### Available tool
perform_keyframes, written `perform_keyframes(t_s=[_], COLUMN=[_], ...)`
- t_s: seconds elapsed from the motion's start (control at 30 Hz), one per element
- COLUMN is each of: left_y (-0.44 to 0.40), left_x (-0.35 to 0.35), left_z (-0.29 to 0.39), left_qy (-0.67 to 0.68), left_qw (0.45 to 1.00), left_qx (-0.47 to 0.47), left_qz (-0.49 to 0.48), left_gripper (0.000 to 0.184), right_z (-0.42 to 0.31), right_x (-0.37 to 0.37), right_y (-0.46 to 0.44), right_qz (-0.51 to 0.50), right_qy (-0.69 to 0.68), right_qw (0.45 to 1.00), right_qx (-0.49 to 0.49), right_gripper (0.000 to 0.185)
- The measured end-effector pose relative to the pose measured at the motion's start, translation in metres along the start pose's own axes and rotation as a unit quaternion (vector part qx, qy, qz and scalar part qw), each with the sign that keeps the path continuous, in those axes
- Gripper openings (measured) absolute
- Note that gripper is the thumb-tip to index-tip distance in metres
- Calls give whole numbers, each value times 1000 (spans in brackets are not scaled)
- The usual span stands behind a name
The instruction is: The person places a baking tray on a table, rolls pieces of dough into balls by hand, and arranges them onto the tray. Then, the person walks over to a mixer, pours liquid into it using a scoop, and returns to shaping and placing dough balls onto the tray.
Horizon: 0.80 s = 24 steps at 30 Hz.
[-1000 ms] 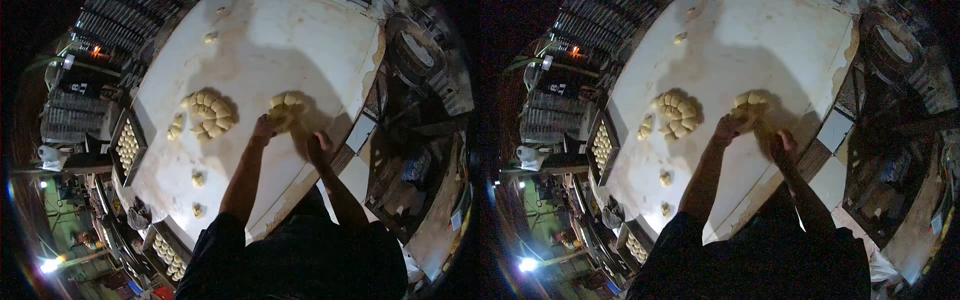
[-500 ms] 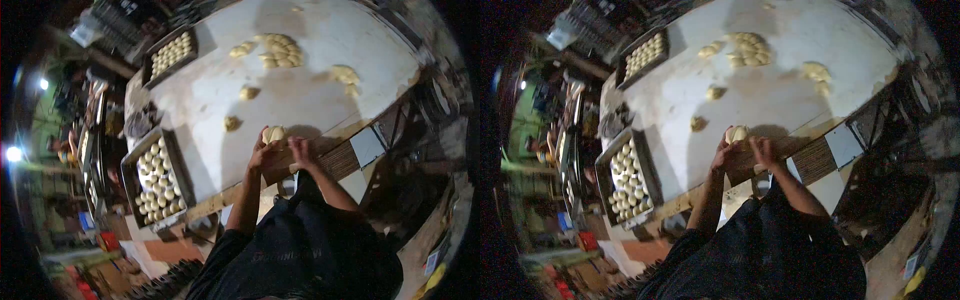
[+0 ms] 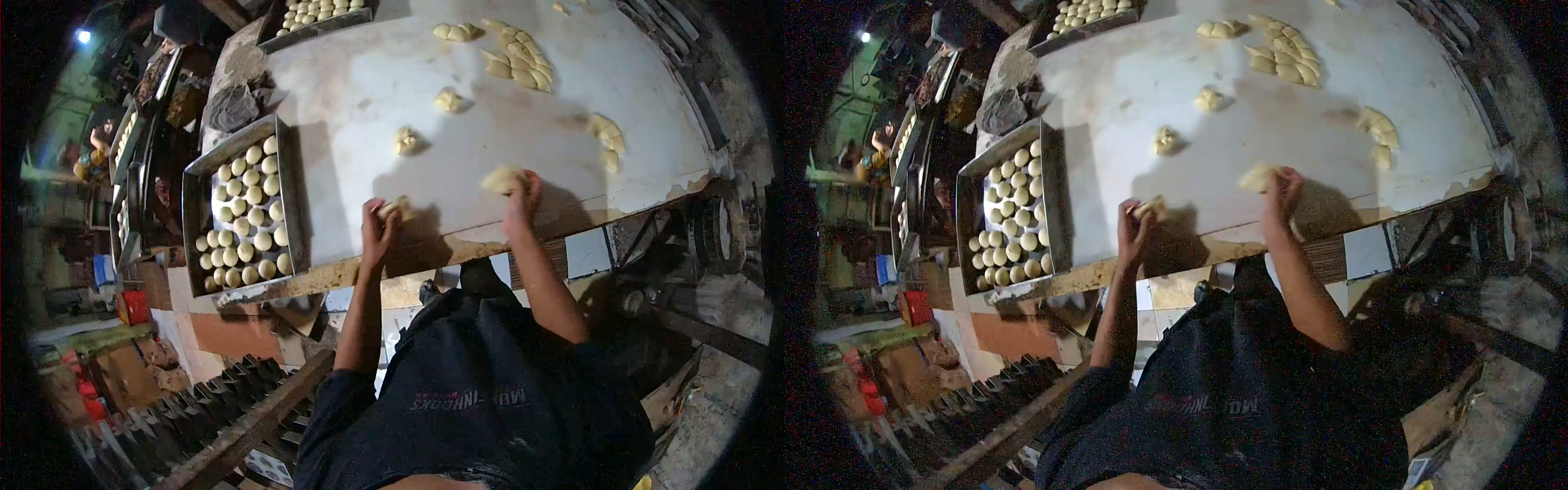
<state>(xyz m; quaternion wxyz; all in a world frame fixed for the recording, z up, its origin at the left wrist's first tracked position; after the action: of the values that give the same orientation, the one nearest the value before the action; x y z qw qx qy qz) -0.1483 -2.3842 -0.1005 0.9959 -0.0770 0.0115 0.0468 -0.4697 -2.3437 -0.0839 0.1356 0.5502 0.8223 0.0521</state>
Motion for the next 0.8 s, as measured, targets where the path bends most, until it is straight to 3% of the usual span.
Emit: perform_keyframes(t_s=[0.03, 0.07, 0.1, 0.13, 0.17, 0.2, 0.23, 0.27, 0.3, 0.33, 0.37, 0.4, 0.47, 0.53, 0.6, 0.67, 0.7, 0.73, 0.77, 0.8], left_y=[7, 8, 12, 19, 15, 10, -9, -31, -52, -80, -95, -101, -92, -58, 1, 20, -8, -24, -35, -58], left_x=[1, 14, 17, 17, 15, 11, 12, 16, 20, 16, -5, -45, -80, -111, -89, -90, -102, -98, -85, -70], left_z=[21, 14, 17, 20, 35, 43, 39, 30, 21, 9, 15, 41, 13, 27, -22, 46, 60, 66, 54, 39], left_qy=[48, -66, -41, -111, -300, -467, -470, -504, -539, -526, -521, -452, -390, -409, -484, -436, -559, -633, -635, -624], left_qw=[992, 995, 998, 991, 945, 831, 831, 814, 794, 817, 816, 868, 905, 900, 851, 867, 790, 646, 647, 741], left_qx=[113, 56, 43, 63, -115, -283, -282, -284, -282, -238, -248, -194, -158, -146, -199, -216, -3, 211, 207, 65], left_qz=[22, 47, 8, -24, -65, -100, -99, -53, -9, -1, 35, 73, 59, 49, -42, -110, -251, -371, -368, -240], left_gripper=[28, 29, 28, 22, 22, 22, 22, 30, 38, 42, 38, 38, 37, 34, 28, 23, 23, 22, 22, 19], right_z=[-7, -13, -25, -35, -36, -39, -31, -42, -67, -79, -75, -63, -37, -42, -24, -57, -67, -48, -56, -64], right_x=[11, 25, 35, 42, 56, 55, 47, 40, 22, 3, -18, -32, -60, -52, -12, -3, 1, 1, -21, -44], right_y=[-24, -44, -63, -80, -96, -96, -90, -97, -90, -84, -91, -88, -80, -36, -18, -42, -56, -74, -89, -99], right_qz=[63, 69, 26, -20, -20, -169, -306, -311, -323, -334, -332, -340, -354, -433, -494, -523, -551, -475, -452, -427], right_qy=[-39, -43, 29, 101, 97, 235, 354, 354, 351, 346, 340, 340, 359, 302, 277, 267, 264, 196, 232, 267], right_qw=[997, 997, 996, 982, 983, 895, 732, 732, 698, 662, 687, 687, 694, 715, 652, 626, 600, 626, 655, 681], right_qx=[20, 16, 86, 156, 156, 340, 496, 492, 534, 575, 550, 545, 513, 459, 504, 513, 517, 586, 560, 531], right_gripper=[29, 29, 25, 23, 23, 21, 20, 20, 18, 16, 15, 15, 16, 14, 17, 19, 21, 17, 15, 12])
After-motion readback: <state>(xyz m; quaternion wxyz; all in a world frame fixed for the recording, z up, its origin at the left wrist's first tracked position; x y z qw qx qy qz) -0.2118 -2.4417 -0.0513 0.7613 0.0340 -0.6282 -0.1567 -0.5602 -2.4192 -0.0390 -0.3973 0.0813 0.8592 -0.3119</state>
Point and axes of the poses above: each hand's wrist, its own y-axis away from the middle knuckle, its own x-axis out of the back of the hand, z = x × y, the point moved 5 cm from there along -y, towards the middle knuckle, and after that the axes turned 15 degrees about z, right-handed, at the moved point
